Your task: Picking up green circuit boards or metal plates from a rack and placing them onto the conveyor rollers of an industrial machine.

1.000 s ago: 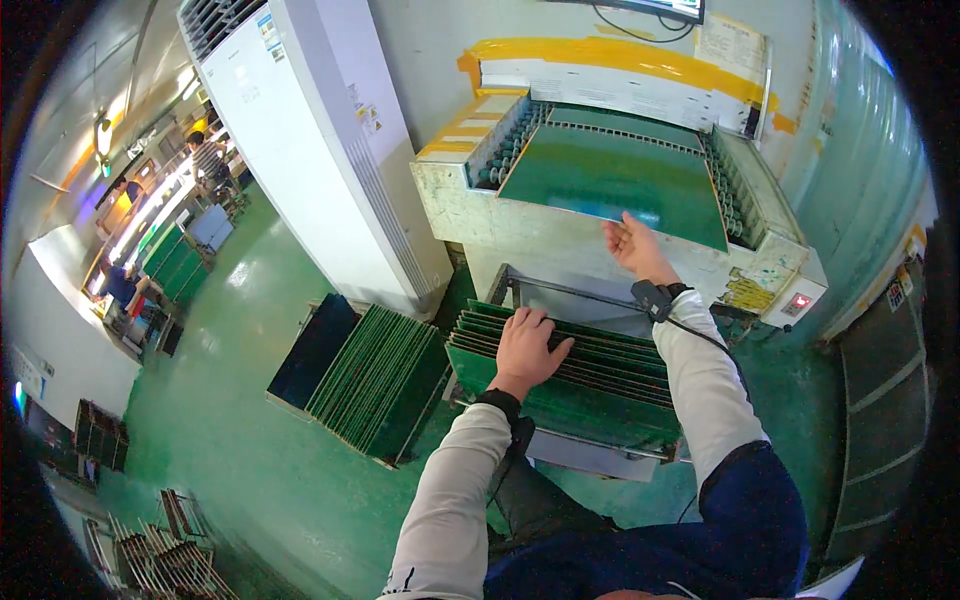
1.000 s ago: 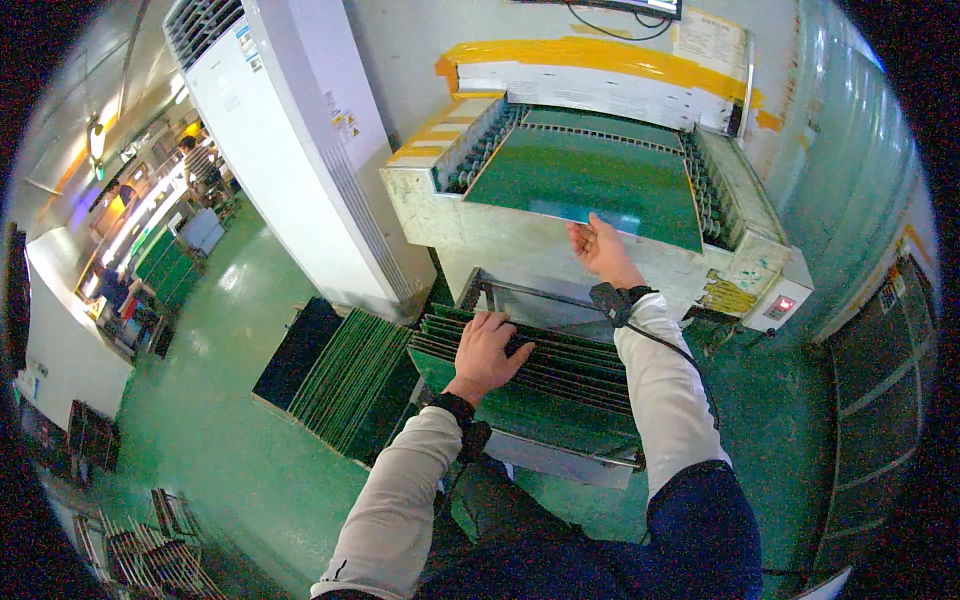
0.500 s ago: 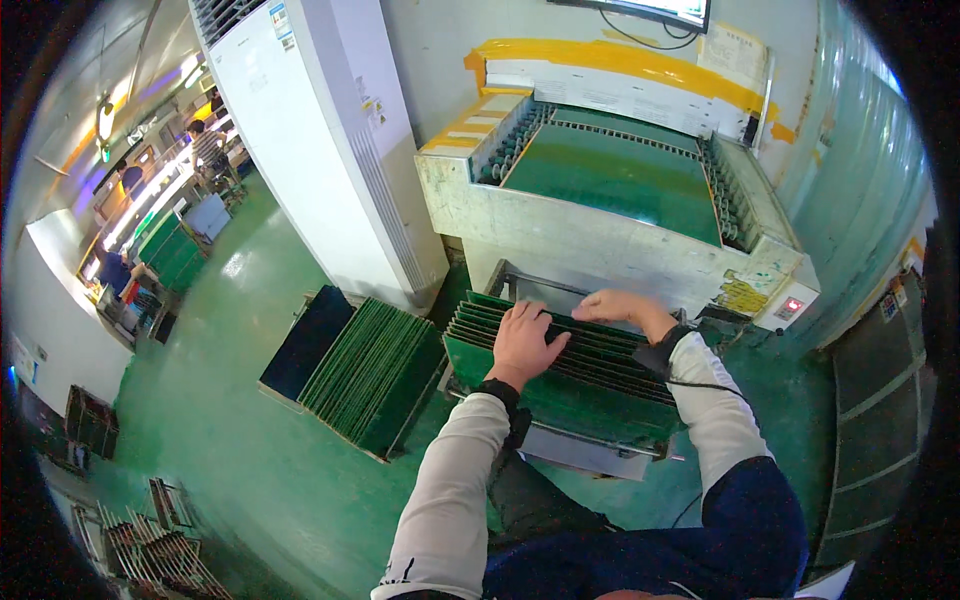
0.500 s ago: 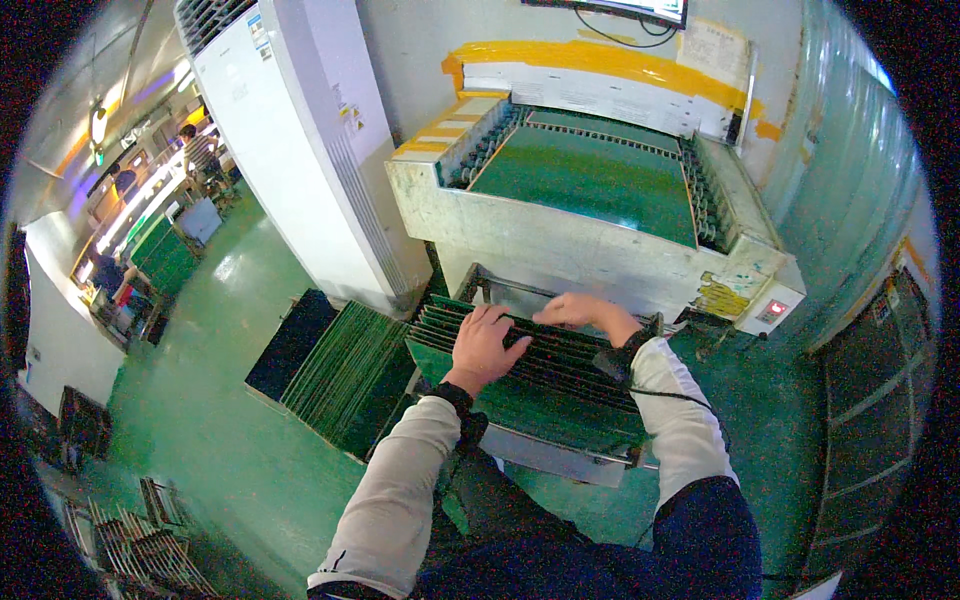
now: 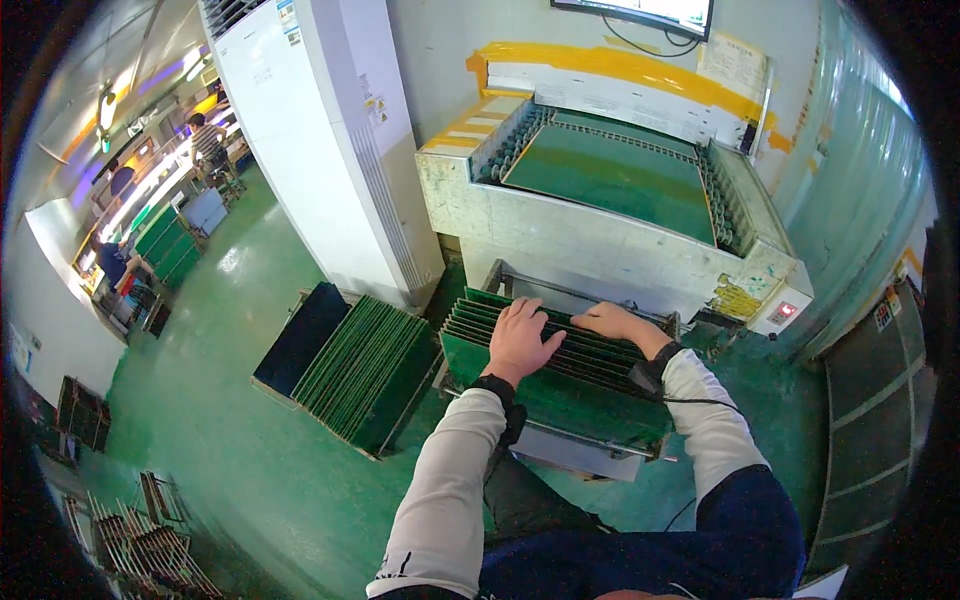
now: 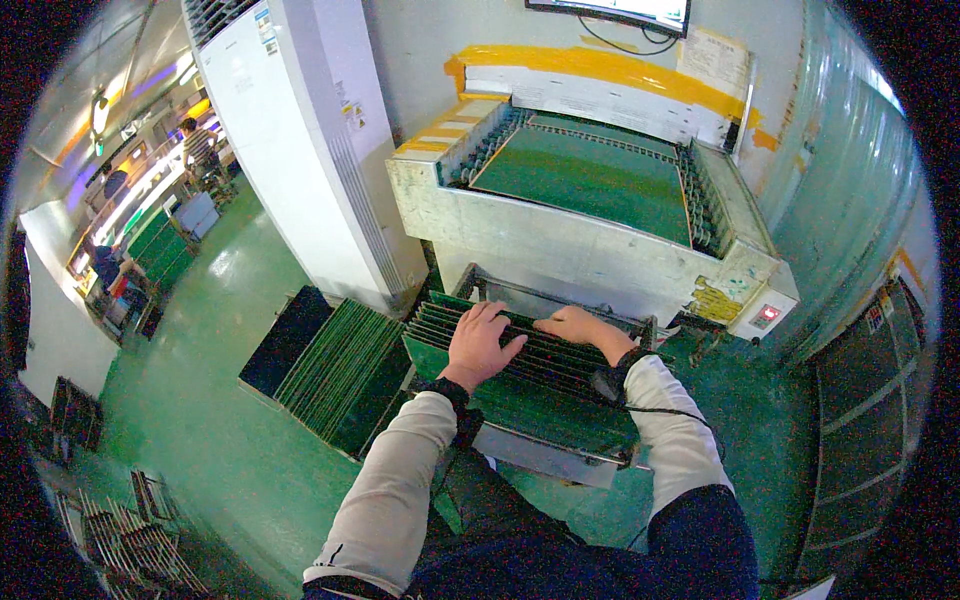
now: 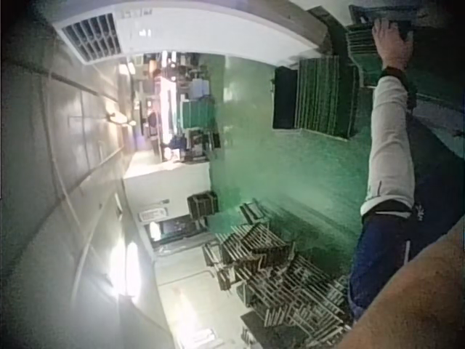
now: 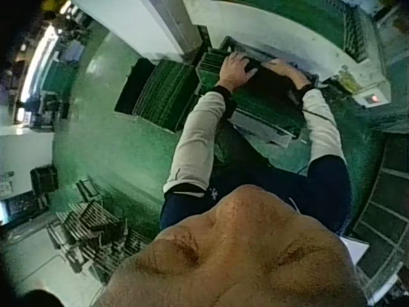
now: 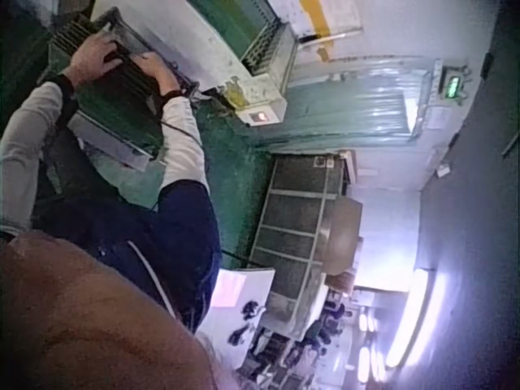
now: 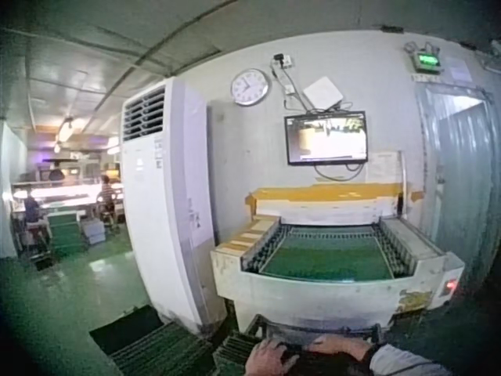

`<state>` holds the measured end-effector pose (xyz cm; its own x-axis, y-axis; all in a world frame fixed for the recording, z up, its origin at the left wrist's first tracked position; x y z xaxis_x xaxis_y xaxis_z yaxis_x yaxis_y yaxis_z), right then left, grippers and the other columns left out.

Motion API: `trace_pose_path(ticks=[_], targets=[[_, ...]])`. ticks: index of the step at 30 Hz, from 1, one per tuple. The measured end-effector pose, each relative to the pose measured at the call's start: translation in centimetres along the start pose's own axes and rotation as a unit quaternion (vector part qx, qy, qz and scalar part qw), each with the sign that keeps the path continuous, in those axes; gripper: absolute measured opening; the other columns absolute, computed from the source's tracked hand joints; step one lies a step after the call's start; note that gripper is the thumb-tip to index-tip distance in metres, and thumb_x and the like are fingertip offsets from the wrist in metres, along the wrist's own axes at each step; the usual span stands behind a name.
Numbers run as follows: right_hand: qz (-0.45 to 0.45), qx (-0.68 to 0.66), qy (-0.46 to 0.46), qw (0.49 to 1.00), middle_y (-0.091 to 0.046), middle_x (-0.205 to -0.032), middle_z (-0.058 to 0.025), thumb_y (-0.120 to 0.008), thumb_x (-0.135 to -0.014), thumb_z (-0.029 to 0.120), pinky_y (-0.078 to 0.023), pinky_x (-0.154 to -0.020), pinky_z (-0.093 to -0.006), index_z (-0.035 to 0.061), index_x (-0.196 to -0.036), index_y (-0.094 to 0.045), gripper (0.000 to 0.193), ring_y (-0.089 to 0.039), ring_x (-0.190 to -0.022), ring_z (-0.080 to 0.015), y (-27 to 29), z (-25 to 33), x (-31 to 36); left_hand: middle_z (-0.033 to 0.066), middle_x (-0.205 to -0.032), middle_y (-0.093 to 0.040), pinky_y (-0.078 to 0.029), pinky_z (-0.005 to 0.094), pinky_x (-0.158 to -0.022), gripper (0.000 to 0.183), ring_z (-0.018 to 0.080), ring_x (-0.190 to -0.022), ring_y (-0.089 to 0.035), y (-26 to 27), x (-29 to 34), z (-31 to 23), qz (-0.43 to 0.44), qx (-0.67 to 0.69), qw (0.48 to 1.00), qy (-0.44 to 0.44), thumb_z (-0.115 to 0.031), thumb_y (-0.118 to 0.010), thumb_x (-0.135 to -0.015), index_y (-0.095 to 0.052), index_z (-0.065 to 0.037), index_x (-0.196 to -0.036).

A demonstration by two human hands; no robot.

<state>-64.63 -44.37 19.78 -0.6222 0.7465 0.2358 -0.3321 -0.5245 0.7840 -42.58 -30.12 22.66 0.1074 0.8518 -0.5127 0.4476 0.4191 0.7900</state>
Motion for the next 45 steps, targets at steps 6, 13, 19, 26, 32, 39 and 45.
trace_pose_path(ticks=[6, 13, 19, 26, 32, 39, 45], targets=[[-0.038, 0.032, 0.024, 0.998, -0.074, -0.091, -0.0254, -0.058, -0.094, 0.072, -0.054, -0.076, -0.0455, 0.0001, -0.096, -0.078, 0.075, -0.071, -0.081, -0.0389, -0.1, 1.1, 0.5, 0.0126, -0.137, -0.062, -0.041, 0.0472, -0.113, 0.046, 0.035, -0.134, -0.052, -0.1, 0.0, 0.3, 0.013, 0.005, 1.0, 0.004, -0.045, -0.073, -0.089, -0.075, -0.003, -0.107], [-0.03, 0.048, 0.014, 0.998, -0.075, -0.09, -0.0232, -0.063, -0.092, 0.071, -0.054, -0.077, -0.0452, 0.0016, -0.099, -0.079, 0.071, -0.071, -0.083, -0.0368, -0.1, 0.6, 0.1, 0.0139, -0.14, -0.061, -0.04, 0.0481, -0.115, 0.047, 0.0359, -0.137, -0.05, 0.0, 0.1, 0.1, 0.023, 0.008, 1.0, 0.007, -0.046, -0.072, -0.089, -0.074, -0.003, -0.109], [-0.017, 0.065, 0.025, 0.997, -0.073, -0.084, -0.0221, -0.065, -0.093, 0.067, -0.053, -0.074, -0.0439, 0.001, -0.098, -0.078, 0.067, -0.069, -0.077, -0.0334, 0.1, 0.5, -0.3, 0.0145, -0.145, -0.058, -0.037, 0.048, -0.118, 0.048, 0.0364, -0.14, -0.048, 0.0, 0.1, 0.2, 0.036, 0.007, 0.999, 0.012, -0.047, -0.071, -0.09, -0.074, -0.004, -0.111], [-0.01, 0.056, 0.019, 0.998, -0.071, -0.079, -0.0205, -0.066, -0.093, 0.064, -0.051, -0.071, -0.0431, -0.0001, -0.097, -0.076, 0.065, -0.064, -0.071, -0.0285, -0.1, 0.6, -0.4, 0.0138, -0.145, -0.059, -0.038, 0.0476, -0.117, 0.048, 0.0353, -0.14, -0.049, -0.3, 0.3, 0.4, 0.021, -0.005, 1.0, 0.012, -0.047, -0.071, -0.09, -0.075, -0.004, -0.111], [-0.005, 0.062, 0.017, 0.998, -0.074, -0.086, -0.0215, -0.068, -0.093, 0.063, -0.053, -0.075, -0.0436, 0.0005, -0.101, -0.077, 0.064, -0.068, -0.078, -0.0319, -0.1, 0.1, -0.6, 0.0138, -0.143, -0.06, -0.038, 0.0476, -0.117, 0.047, 0.0353, -0.139, -0.049, -0.4, 0.2, 0.4, 0.013, 0.001, 1.0, 0.006, -0.046, -0.072, -0.09, -0.075, -0.004, -0.11], [-0.007, 0.076, 0.015, 0.997, -0.075, -0.094, -0.0234, -0.069, -0.092, 0.062, -0.055, -0.081, -0.0452, 0.0012, -0.105, -0.077, 0.062, -0.072, -0.087, -0.0373, -0.1, -0.1, -0.7, 0.014, -0.142, -0.061, -0.039, 0.0479, -0.116, 0.046, 0.0357, -0.138, -0.05, -0.3, 0.2, 0.2, 0.009, 0.005, 1.0, 0.007, -0.045, -0.074, -0.089, -0.074, -0.004, -0.11], [-0.004, 0.074, 0.017, 0.997, -0.075, -0.094, -0.0235, -0.069, -0.092, 0.061, -0.055, -0.08, -0.0449, 0.0011, -0.105, -0.077, 0.062, -0.072, -0.086, -0.0367, -0.1, 0.5, -0.5, 0.0138, -0.142, -0.061, -0.039, 0.0484, -0.116, 0.046, 0.036, -0.138, -0.05, -0.2, 0.3, 0.2, 0.012, 0.002, 1.0, 0.01, -0.045, -0.074, -0.089, -0.074, -0.004, -0.11]])
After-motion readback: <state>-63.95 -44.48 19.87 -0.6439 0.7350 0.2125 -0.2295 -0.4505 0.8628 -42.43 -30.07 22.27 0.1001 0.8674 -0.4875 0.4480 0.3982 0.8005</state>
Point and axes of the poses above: each hand's wrist, its own x-axis away from the middle knuckle, its own y-axis out of the back of the hand, z = x × y, the point moved 1 cm from there along -x, towards the middle knuckle
